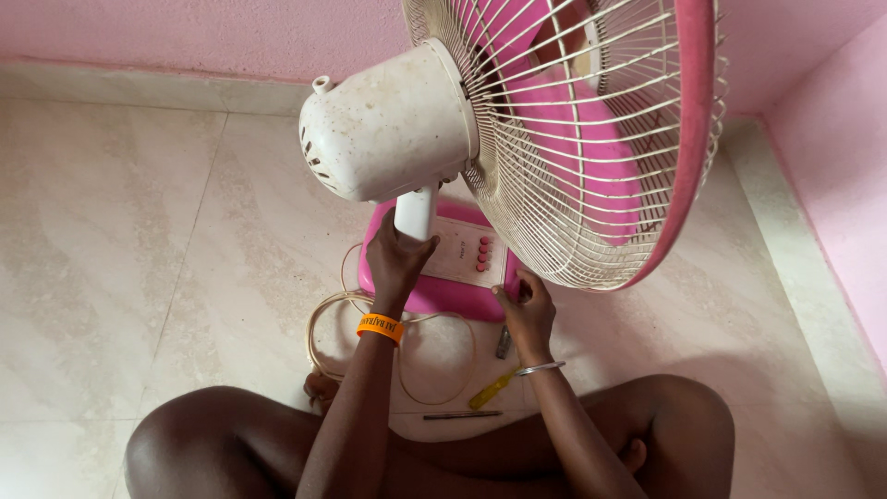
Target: The person sits on the floor and repairs a damaged section of an electric fan's power cord by twisting the exposed wires together and wrapping them with red electrical tape. They then coil the cord and test the fan by pressing the speed buttons on the base.
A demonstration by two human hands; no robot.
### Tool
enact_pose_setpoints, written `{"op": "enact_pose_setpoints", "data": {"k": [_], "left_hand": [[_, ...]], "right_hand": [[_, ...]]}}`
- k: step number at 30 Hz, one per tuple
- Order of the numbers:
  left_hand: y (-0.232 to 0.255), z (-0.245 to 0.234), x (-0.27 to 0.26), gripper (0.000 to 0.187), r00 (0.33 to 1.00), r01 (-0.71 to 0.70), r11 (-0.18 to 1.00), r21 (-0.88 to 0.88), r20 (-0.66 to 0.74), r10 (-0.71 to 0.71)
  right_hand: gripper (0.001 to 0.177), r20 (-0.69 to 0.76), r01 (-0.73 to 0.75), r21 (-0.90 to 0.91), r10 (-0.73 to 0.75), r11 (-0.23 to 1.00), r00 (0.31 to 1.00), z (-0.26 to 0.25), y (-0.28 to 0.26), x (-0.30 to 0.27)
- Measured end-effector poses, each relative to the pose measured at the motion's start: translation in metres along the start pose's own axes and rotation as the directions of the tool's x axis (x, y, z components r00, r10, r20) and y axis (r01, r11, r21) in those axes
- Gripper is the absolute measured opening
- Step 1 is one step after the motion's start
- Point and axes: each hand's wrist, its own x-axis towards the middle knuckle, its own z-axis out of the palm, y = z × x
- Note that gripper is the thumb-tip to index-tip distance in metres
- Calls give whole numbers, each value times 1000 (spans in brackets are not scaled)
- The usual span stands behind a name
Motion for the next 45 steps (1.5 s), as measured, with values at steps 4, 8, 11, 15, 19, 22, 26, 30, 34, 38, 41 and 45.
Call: {"op": "enact_pose_setpoints", "data": {"k": [4, 8, 11, 15, 19, 22, 26, 30, 34, 38, 41, 45], "left_hand": [[-4, -3, 3, 74, 999, 11, 1000, -8, 38, -10], [-4, -4, 6, 75, 999, -5, 999, -51, 41, 7], [-5, -7, 7, 76, 997, 26, 998, -56, 75, -22], [-7, -11, 9, 80, 995, 39, 996, -75, 97, -32], [-9, -14, 11, 78, 994, -25, 991, -128, 98, 38], [-9, -14, 11, 78, 995, -11, 994, -112, 101, 22], [-4, -6, 1, 79, 993, 102, 995, -19, 56, -101], [-1, 7, -38, 93, 990, 85, 996, 16, -113, -82], [-7, 8, -64, 104, 971, 204, 967, 152, -154, -181], [-19, 6, -80, 98, 946, 303, 946, 120, -163, -282], [-24, 5, -82, 82, 902, 414, 910, 9, -137, -409], [-19, 8, -83, 78, 907, 395, 918, 22, -170, -386]], "right_hand": [[58, 19, -45, 29, 44, 999, 999, -2, -7, -3], [61, 53, -110, 8, 110, 994, 993, -5, -14, -7], [61, 58, -141, -2, 140, 990, 988, -6, -16, -9], [60, 31, -117, -54, 118, 992, 992, -6, -18, -12], [58, 17, -68, -102, 70, 992, 997, -5, -13, -13], [51, 67, -59, -103, 66, 993, 996, -6, -4, -10], [39, 113, -68, -2, 67, 998, 991, -5, 12, 7], [35, 37, 305, -86, -303, 948, 952, -4, 26, 35], [36, 85, 397, -129, -389, 909, 917, -4, 22, 60], [37, 115, 434, -120, -422, 893, 899, -1, 11, 71], [38, 139, 444, -122, -427, 888, 893, 3, 5, 75], [39, 136, 428, -145, -410, 892, 902, -8, 8, 81]]}}
